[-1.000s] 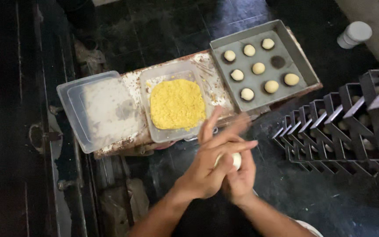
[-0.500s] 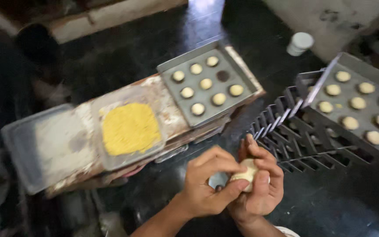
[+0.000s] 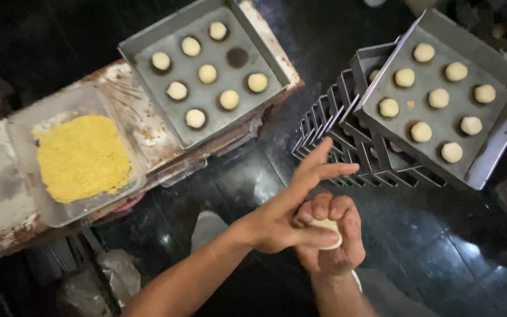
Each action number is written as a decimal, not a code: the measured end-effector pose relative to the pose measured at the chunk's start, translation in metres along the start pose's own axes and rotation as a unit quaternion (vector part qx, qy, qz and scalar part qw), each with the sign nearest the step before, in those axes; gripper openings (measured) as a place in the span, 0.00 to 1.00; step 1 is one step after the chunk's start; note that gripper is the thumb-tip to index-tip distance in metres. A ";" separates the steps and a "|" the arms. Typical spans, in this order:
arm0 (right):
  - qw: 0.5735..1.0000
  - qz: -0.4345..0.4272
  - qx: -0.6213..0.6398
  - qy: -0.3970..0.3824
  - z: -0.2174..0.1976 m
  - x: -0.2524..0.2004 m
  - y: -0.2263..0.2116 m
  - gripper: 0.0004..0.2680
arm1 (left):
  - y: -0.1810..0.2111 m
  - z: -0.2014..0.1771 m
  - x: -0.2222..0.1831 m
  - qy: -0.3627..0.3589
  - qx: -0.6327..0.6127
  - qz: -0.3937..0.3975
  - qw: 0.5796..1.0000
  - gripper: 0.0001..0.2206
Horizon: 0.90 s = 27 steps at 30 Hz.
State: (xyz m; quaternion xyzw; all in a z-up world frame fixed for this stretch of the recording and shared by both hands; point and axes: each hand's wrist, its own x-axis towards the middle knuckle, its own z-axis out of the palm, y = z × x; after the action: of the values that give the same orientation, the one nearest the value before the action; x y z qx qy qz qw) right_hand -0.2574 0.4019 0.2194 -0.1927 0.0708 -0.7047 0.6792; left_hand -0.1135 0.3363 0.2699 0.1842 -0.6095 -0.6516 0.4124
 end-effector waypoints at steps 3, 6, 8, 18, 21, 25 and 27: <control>0.999 0.029 0.009 0.029 -0.015 0.019 -0.009 0.07 | -0.016 -0.014 0.011 -0.016 -0.029 0.000 0.999 0.46; 0.998 0.044 -0.023 0.041 -0.032 0.046 -0.001 0.07 | -0.043 -0.032 0.027 0.014 0.014 -0.008 1.000 0.44; 0.995 0.066 -0.051 0.061 -0.046 0.064 0.005 0.07 | -0.073 -0.043 0.035 0.043 -0.002 -0.002 0.999 0.38; 0.674 0.288 -0.667 0.137 -0.178 0.284 0.127 0.08 | -0.203 -0.186 0.038 0.472 0.068 -0.179 0.861 0.25; 0.584 0.187 -0.781 -0.119 -0.230 0.376 0.186 0.09 | -0.213 -0.236 0.009 0.470 0.249 -0.198 0.823 0.21; 0.378 0.009 -0.852 -0.361 -0.277 0.442 0.255 0.16 | -0.232 -0.269 -0.009 0.430 0.317 -0.242 0.810 0.16; 0.321 0.020 -0.868 -0.377 -0.281 0.445 0.267 0.22 | -0.239 -0.271 -0.007 0.433 0.331 -0.243 0.803 0.15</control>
State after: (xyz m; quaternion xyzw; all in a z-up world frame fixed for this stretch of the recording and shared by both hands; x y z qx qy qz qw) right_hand -0.1135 -0.0992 -0.0562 -0.9161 0.3822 -0.0784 0.0919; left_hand 0.0172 0.1478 -0.0096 0.7145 -0.4816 -0.3417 0.3753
